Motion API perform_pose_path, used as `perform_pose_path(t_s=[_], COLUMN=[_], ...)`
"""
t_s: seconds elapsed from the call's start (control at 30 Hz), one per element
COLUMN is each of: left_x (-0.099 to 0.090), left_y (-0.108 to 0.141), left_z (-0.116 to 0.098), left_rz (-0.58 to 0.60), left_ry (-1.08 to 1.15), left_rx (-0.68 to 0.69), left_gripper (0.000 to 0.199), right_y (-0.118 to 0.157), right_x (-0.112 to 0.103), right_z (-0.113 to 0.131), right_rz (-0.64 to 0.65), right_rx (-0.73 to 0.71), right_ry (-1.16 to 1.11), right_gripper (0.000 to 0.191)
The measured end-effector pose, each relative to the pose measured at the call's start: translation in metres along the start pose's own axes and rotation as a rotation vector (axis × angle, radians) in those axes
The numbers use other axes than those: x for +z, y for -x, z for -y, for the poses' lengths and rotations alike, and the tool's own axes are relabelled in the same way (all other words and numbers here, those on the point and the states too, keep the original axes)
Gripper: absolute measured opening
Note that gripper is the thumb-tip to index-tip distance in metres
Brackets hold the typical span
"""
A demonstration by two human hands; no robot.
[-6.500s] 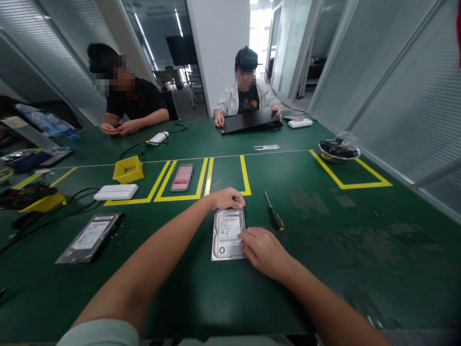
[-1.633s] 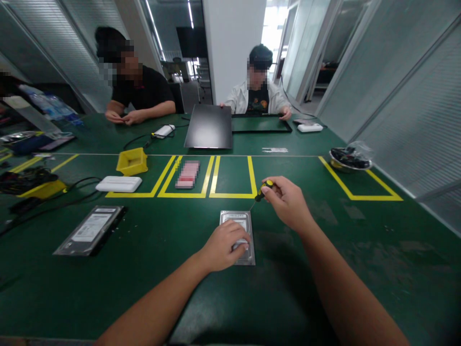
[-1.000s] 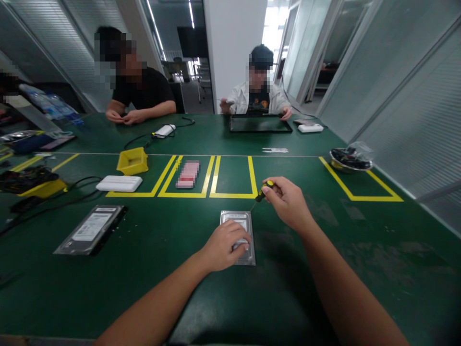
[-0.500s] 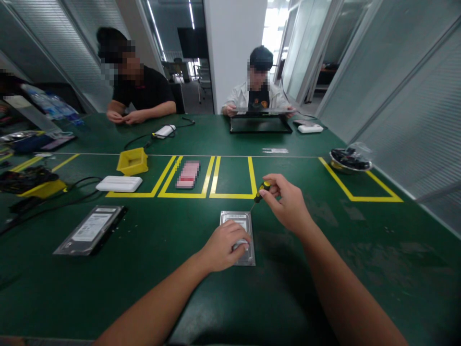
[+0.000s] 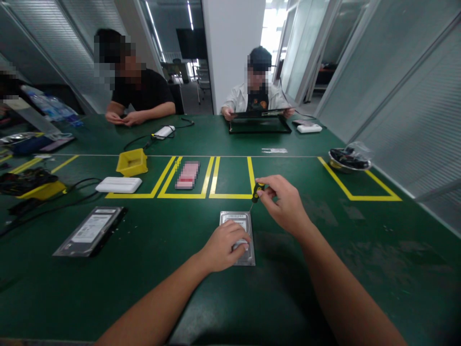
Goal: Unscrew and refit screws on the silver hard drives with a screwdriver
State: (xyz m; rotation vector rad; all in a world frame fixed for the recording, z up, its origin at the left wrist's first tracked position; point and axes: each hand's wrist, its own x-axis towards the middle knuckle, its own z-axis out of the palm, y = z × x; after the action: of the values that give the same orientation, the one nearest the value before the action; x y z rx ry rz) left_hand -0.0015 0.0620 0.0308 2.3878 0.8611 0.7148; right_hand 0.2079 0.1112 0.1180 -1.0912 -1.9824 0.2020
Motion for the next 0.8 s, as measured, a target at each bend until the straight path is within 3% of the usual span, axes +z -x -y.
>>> perform_pose_path(t_s=[0.8], left_x=[-0.0004], left_y=[0.0009], left_z=[-0.0023], left_rz=[-0.008], left_ry=[-0.012], left_rx=[-0.007], left_gripper=[0.014], right_y=[-0.0003], right_x=[-0.0018], right_z=[0.0009], right_rz=[-0.033], right_rx=[-0.013], right_ry=[-0.023], right_gripper=[0.017])
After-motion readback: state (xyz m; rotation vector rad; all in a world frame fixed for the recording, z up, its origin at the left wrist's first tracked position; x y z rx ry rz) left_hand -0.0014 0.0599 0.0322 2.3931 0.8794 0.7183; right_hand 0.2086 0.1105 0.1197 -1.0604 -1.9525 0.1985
